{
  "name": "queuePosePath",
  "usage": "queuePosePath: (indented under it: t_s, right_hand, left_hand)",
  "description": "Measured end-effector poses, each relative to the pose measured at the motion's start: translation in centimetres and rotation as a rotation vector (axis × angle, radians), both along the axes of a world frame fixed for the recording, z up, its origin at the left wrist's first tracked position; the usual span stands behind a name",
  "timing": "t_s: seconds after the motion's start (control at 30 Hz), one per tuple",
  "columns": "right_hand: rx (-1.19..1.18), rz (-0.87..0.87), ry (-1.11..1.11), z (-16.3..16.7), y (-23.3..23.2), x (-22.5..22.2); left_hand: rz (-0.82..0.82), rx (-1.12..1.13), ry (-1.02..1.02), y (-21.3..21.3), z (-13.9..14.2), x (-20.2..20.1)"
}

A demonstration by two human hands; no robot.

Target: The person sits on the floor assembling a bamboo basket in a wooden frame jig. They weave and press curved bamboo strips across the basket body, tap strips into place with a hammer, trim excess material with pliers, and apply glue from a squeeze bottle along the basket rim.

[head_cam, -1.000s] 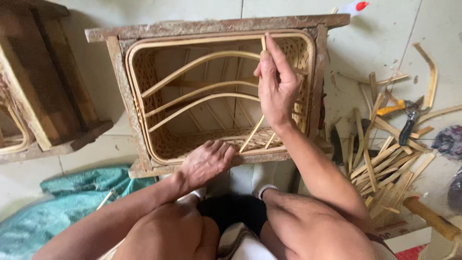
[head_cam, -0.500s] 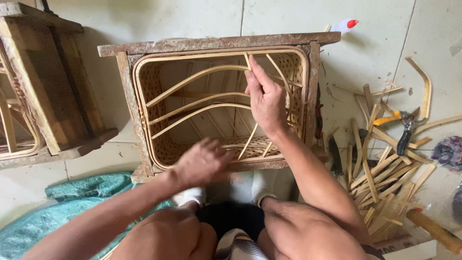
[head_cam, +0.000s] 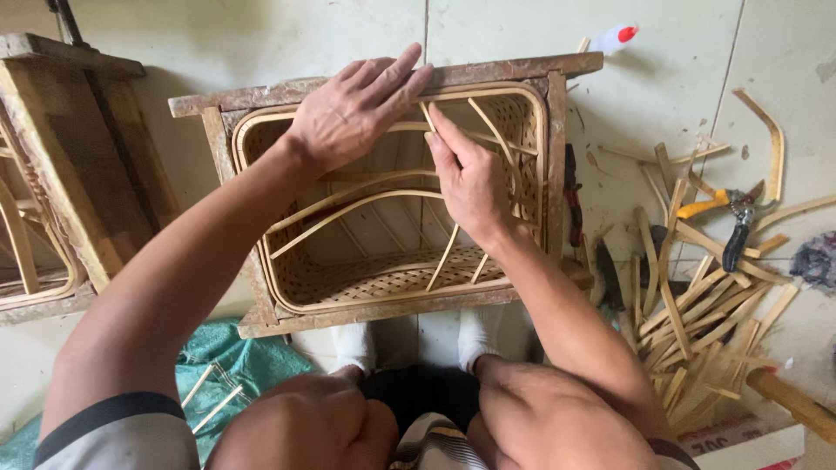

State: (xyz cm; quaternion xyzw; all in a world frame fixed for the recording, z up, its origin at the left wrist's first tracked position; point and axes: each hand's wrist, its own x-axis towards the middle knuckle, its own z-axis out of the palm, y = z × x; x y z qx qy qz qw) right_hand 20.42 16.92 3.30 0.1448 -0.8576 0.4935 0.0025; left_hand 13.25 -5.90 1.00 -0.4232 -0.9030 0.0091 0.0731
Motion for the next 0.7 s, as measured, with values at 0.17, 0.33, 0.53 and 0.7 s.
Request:
queuePosePath:
  t_s: [0.17,0.33,0.53,0.7]
  right_hand:
    - [-0.137,-0.111,-0.122,-0.6,0.3,0.1]
    - [-0.100,-0.098,-0.068,-0.9,0.6,0.5]
    - [0.002,-0.086,-0.106,0.0,0.8,0.8]
    - [0.013,-0.034,-0.032,0.7,0.4,0.4]
  left_hand:
    - [0.362,0.009,-0.334,2.0,1.5,-0.3]
    - [0.501,-0.021,-0.362,2.5,-0.1,0.0]
    - [0.380,0.103,-0.123,2.1,-1.0,0.1]
    - [0.415,0.081,-0.207,2.3,-0.4,-0.1]
